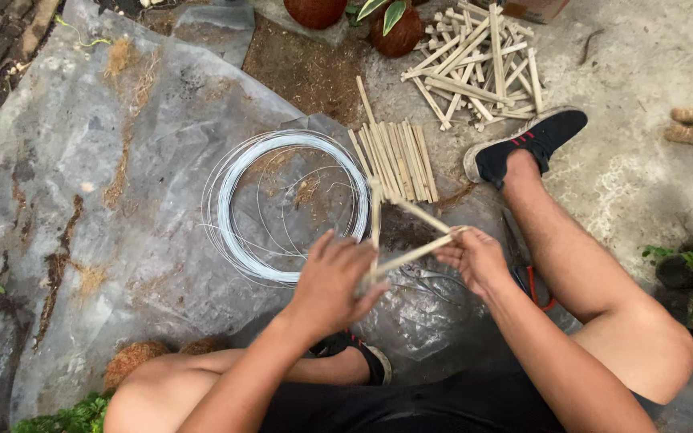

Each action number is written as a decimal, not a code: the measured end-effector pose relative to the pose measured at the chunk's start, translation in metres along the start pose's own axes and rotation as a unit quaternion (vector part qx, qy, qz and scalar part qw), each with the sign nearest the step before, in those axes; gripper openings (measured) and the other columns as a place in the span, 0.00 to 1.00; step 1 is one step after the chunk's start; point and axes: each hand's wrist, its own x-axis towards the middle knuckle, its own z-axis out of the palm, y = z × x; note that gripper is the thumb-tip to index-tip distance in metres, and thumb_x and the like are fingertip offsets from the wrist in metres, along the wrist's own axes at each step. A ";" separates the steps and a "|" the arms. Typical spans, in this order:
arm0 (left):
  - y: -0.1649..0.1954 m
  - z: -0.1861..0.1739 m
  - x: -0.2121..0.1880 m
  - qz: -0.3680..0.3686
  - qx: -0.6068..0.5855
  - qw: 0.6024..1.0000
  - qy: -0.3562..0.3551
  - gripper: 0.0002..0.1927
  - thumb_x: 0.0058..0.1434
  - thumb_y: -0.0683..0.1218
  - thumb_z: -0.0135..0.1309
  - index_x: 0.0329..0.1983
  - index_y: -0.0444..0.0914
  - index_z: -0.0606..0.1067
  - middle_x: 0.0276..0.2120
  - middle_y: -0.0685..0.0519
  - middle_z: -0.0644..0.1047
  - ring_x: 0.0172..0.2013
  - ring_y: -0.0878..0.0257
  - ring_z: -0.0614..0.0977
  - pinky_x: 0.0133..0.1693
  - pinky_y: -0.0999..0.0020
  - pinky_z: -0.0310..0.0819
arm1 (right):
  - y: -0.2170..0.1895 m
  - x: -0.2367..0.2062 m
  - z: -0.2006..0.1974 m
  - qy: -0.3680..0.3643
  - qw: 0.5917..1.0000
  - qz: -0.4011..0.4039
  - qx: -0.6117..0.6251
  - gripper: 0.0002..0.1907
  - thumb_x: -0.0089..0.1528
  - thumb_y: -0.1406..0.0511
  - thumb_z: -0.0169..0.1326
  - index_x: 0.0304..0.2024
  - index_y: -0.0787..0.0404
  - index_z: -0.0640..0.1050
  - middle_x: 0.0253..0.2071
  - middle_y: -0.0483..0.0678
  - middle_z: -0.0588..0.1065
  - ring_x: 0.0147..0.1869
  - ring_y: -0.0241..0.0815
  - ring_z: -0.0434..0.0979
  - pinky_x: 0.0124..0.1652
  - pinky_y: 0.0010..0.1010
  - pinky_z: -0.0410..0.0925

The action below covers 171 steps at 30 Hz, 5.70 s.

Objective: The person sits on the ground and assembles a frame from short bamboo sticks, joining crossed sticks with thin wire. They twist wire by hand, use pliers to tighten the joins, and cut wire with cutters, adding sticks one at a time to build the structure.

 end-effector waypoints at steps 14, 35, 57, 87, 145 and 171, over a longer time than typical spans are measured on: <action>-0.023 -0.011 -0.001 -0.091 -0.039 0.994 0.051 0.20 0.62 0.52 0.59 0.53 0.36 0.77 0.52 0.47 0.80 0.58 0.50 0.77 0.64 0.47 0.59 | -0.136 0.089 0.031 0.141 0.986 -0.090 0.011 0.25 0.68 0.51 0.52 0.58 0.60 0.66 0.46 0.55 0.76 0.41 0.53 0.81 0.37 0.43 0.76; -0.068 -0.021 0.003 -0.256 -0.089 0.961 0.050 0.18 0.59 0.48 0.62 0.50 0.35 0.78 0.47 0.43 0.82 0.48 0.44 0.80 0.52 0.53 0.71 | -0.066 0.194 0.074 0.295 0.666 -0.260 -0.634 0.33 0.66 0.55 0.56 0.65 0.71 0.65 0.66 0.70 0.62 0.67 0.70 0.62 0.61 0.55 0.59; -0.071 0.021 0.035 -0.282 -0.153 0.944 -0.080 0.19 0.60 0.50 0.60 0.51 0.35 0.78 0.50 0.44 0.81 0.52 0.45 0.79 0.53 0.53 0.69 | -0.137 0.259 0.004 0.238 0.685 -0.365 -0.584 0.22 0.65 0.61 0.61 0.54 0.72 0.75 0.48 0.67 0.75 0.50 0.67 0.76 0.50 0.51 0.70; -0.060 0.024 0.022 -0.239 -0.170 0.952 -0.091 0.20 0.63 0.50 0.57 0.53 0.34 0.77 0.48 0.42 0.81 0.52 0.45 0.78 0.56 0.51 0.66 | -0.048 0.176 0.068 0.052 0.969 0.081 -0.227 0.13 0.64 0.68 0.58 0.50 0.69 0.77 0.40 0.55 0.80 0.37 0.43 0.81 0.45 0.38 0.76; -0.089 0.104 -0.006 -0.505 -0.523 0.686 0.009 0.28 0.66 0.53 0.54 0.65 0.33 0.70 0.43 0.50 0.82 0.41 0.66 0.80 0.40 0.72 0.71 | -0.059 0.164 0.069 0.118 0.875 -0.070 -0.464 0.13 0.61 0.62 0.59 0.42 0.66 0.82 0.36 0.58 0.81 0.40 0.53 0.83 0.40 0.45 0.72; -0.089 0.114 -0.011 -0.525 -0.555 0.645 -0.032 0.27 0.66 0.51 0.54 0.65 0.33 0.70 0.43 0.51 0.81 0.43 0.67 0.81 0.42 0.72 0.70 | -0.024 0.185 0.118 0.114 0.723 0.006 -0.682 0.23 0.61 0.50 0.62 0.49 0.59 0.78 0.40 0.52 0.78 0.42 0.48 0.77 0.44 0.44 0.72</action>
